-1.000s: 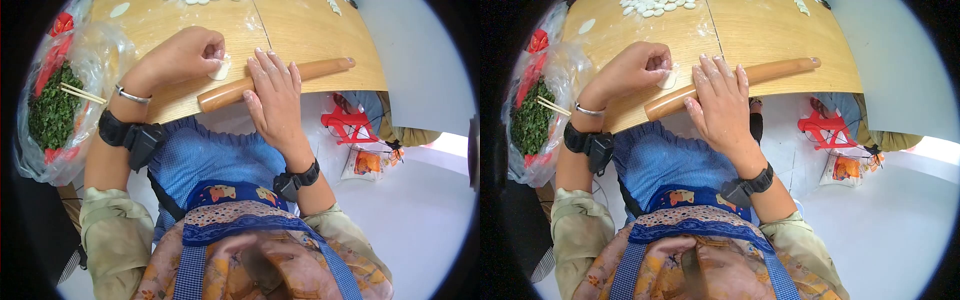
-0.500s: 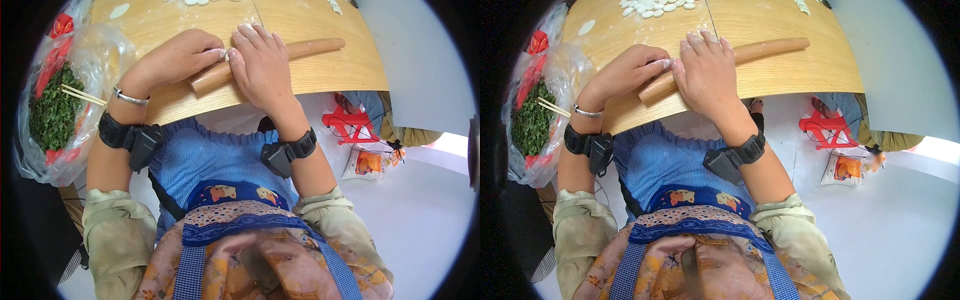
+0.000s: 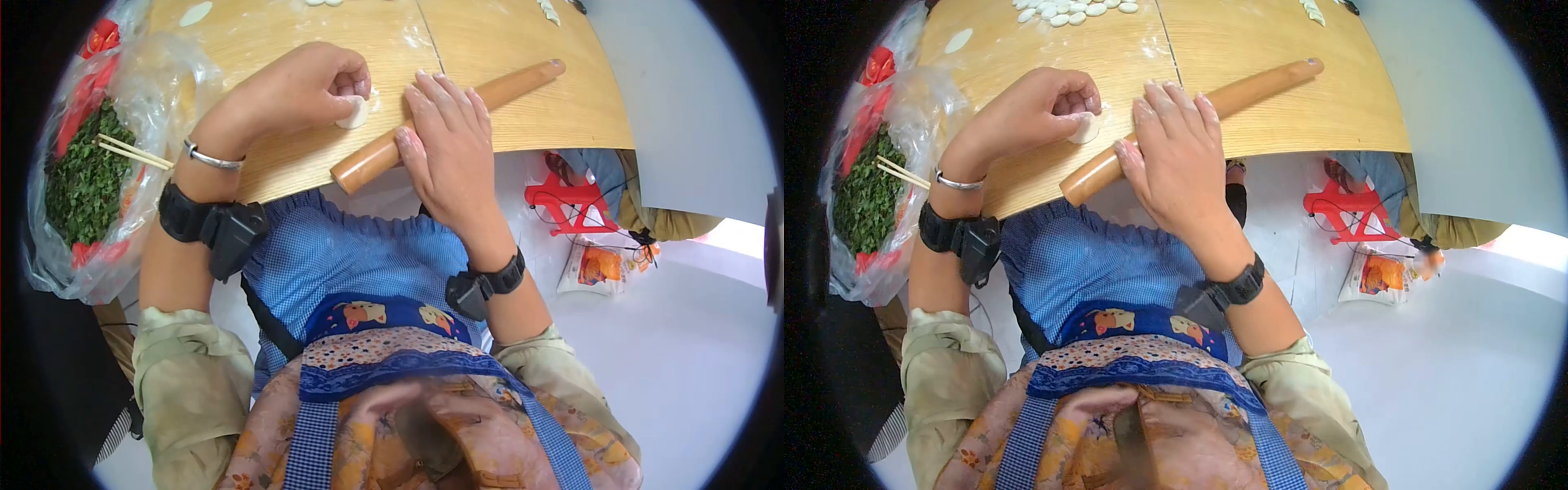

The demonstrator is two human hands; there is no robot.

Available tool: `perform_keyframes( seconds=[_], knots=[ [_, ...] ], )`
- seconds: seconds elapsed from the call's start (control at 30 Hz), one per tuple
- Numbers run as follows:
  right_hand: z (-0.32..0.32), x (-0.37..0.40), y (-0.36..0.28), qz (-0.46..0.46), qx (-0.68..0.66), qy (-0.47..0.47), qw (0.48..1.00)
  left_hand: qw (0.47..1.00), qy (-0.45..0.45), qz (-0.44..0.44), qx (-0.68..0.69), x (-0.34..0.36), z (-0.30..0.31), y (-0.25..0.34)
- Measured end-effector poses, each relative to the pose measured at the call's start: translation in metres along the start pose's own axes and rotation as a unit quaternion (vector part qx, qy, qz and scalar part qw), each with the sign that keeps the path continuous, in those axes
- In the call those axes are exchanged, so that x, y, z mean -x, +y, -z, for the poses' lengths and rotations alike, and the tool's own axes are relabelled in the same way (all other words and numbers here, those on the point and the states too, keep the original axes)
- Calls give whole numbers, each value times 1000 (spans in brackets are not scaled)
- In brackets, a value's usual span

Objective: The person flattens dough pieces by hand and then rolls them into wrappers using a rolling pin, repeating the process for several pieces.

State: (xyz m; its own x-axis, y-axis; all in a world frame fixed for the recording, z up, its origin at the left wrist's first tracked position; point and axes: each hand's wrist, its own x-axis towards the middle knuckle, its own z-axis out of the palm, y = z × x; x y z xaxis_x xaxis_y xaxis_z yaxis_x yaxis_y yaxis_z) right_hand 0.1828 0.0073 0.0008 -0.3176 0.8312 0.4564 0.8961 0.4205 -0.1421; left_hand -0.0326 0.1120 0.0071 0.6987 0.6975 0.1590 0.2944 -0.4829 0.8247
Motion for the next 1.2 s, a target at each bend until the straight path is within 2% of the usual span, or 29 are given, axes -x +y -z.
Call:
perform_keyframes(
  seconds=[0.07,0.1,0.2,0.23,0.3,0.4,0.53,0.63,0.7,0.8,0.9,0.97,1.03,1.1,1.2],
  knots=[
    [-14,-16,3,30,6,33,999,999,-11,29,-7,-2,4,5],
    [-20,-25,3,30,5,34,999,998,-21,59,-15,-2,6,7],
    [-36,-52,3,18,2,42,999,995,-63,76,-25,-4,12,11],
    [-40,-59,4,18,1,48,999,995,-63,76,-25,-4,11,7],
    [-41,-61,4,18,0,55,998,999,2,-26,-41,-4,5,1],
    [-37,-54,3,6,-4,52,999,999,-29,26,-37,-3,9,5],
    [-13,-12,0,3,36,38,999,999,-49,7,6,0,5,-3],
    [-2,1,-1,-3,57,22,998,999,-28,28,-24,-1,8,2],
    [0,-2,-1,-7,68,16,998,995,-59,54,-52,-2,11,6],
    [-13,-25,2,-25,26,14,999,998,-53,24,2,1,8,2],
    [-32,-49,4,9,54,27,998,998,-47,38,-26,-1,8,1],
    [-36,-61,7,37,15,32,999,998,-44,47,-7,-1,12,4],
    [-34,-61,7,36,15,17,999,998,-41,55,13,-1,12,5],
    [-30,-56,6,36,13,1,999,999,-42,21,-27,0,11,2],
    [-16,-31,2,23,10,-6,1000,999,-51,13,-8,2,8,2]
  ],
)
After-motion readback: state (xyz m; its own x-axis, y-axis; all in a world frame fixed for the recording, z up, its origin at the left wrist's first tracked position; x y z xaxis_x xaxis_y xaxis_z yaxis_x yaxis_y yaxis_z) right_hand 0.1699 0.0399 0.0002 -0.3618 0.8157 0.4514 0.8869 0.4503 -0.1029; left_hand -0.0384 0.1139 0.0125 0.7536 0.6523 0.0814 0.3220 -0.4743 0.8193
